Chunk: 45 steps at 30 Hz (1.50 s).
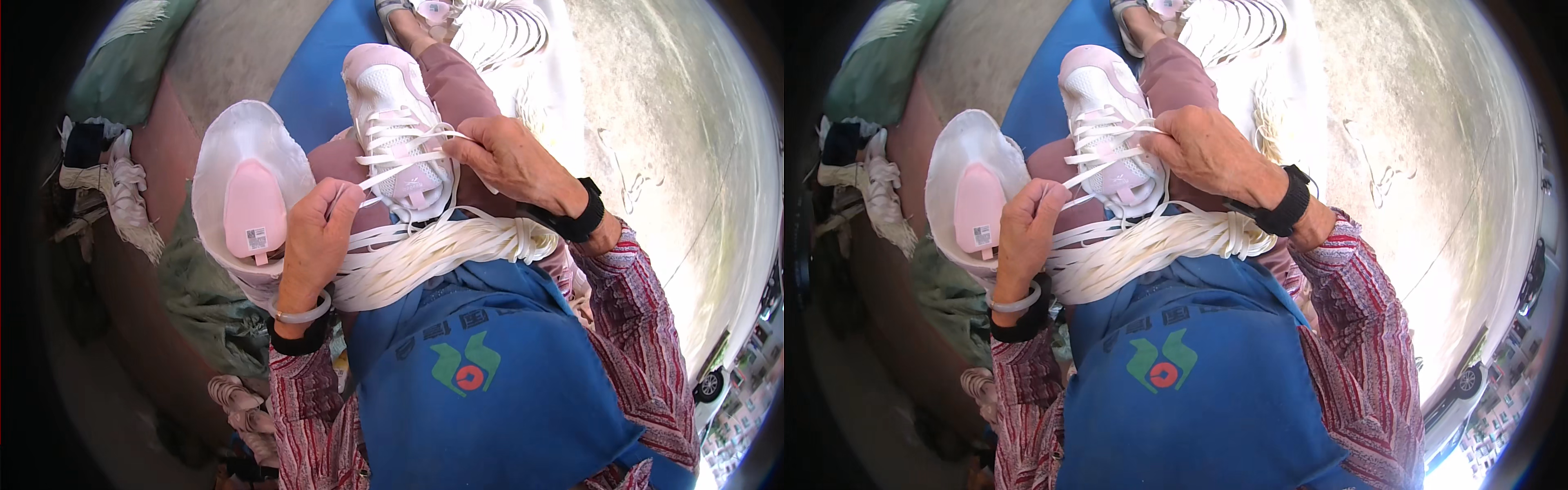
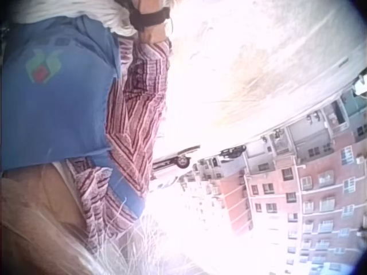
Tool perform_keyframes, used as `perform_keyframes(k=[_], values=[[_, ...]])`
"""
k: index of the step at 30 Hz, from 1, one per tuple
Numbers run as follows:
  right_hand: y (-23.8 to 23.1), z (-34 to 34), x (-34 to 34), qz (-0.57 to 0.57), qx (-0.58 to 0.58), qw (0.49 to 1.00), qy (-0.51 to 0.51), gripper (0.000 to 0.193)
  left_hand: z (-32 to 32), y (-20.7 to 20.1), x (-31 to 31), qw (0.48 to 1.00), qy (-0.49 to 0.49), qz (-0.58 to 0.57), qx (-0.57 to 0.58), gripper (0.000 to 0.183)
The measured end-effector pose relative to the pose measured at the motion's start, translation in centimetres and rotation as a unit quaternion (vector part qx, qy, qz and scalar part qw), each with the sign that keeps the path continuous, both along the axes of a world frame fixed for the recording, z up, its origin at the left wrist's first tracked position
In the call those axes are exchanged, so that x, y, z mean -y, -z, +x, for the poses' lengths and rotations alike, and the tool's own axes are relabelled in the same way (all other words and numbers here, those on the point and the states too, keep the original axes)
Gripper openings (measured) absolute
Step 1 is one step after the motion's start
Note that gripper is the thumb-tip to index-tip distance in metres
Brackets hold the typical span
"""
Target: Insert and thread laces through the eyelets of a shoe upper.
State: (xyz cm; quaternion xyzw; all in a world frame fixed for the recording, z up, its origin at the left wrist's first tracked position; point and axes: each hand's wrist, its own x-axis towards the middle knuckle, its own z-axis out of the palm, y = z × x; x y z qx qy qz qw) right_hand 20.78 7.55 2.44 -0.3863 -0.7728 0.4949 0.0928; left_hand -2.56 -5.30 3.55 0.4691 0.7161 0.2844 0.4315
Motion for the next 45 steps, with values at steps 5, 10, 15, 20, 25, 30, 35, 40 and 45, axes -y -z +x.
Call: perform_keyframes(k=[5, 10, 15, 20, 25, 30, 35, 40, 45], values=[[0.4, 0.1, -0.8, 0.096, 0.031, 0.994, -0.044, 0.027, -0.3, -0.3, -0.7, 0.992, -0.010, 0.001, -0.124, 0.014], [2.1, 0.4, -1.1, 0.247, 0.052, 0.967, -0.026, 0.017, -0.5, 0.6, -0.8, 0.950, 0.052, 0.120, -0.283, 0.014], [-0.2, 0.5, 0.5, 0.167, -0.025, 0.986, 0.008, 0.013, -1.1, 1.0, -0.4, 0.953, 0.032, 0.098, -0.284, 0.014], [1.0, 0.4, 1.6, 0.200, -0.079, 0.976, -0.033, 0.011, 0.1, -0.9, -0.5, 0.993, 0.002, 0.005, -0.118, 0.027], [0.5, -0.4, 1.8, 0.126, -0.034, 0.991, 0.031, 0.017, 1.2, -1.0, 0.7, 0.974, 0.116, 0.026, -0.192, 0.037], [1.8, -1.7, 1.3, 0.274, 0.003, 0.962, 0.001, 0.018, 2.4, 1.7, 0.4, 0.945, 0.111, 0.164, -0.260, 0.039], [1.7, -2.1, 1.4, 0.299, 0.032, 0.954, -0.021, 0.019, 2.7, 1.7, -0.3, 0.927, 0.146, 0.154, -0.308, 0.035], [1.5, -2.6, 1.5, 0.310, 0.041, 0.949, -0.034, 0.018, 3.9, 1.8, -0.5, 0.927, 0.135, 0.159, -0.313, 0.031], [0.6, -2.6, 1.4, 0.295, 0.027, 0.954, -0.034, 0.018, 3.8, 2.7, -1.1, 0.918, 0.156, 0.136, -0.339, 0.026]])
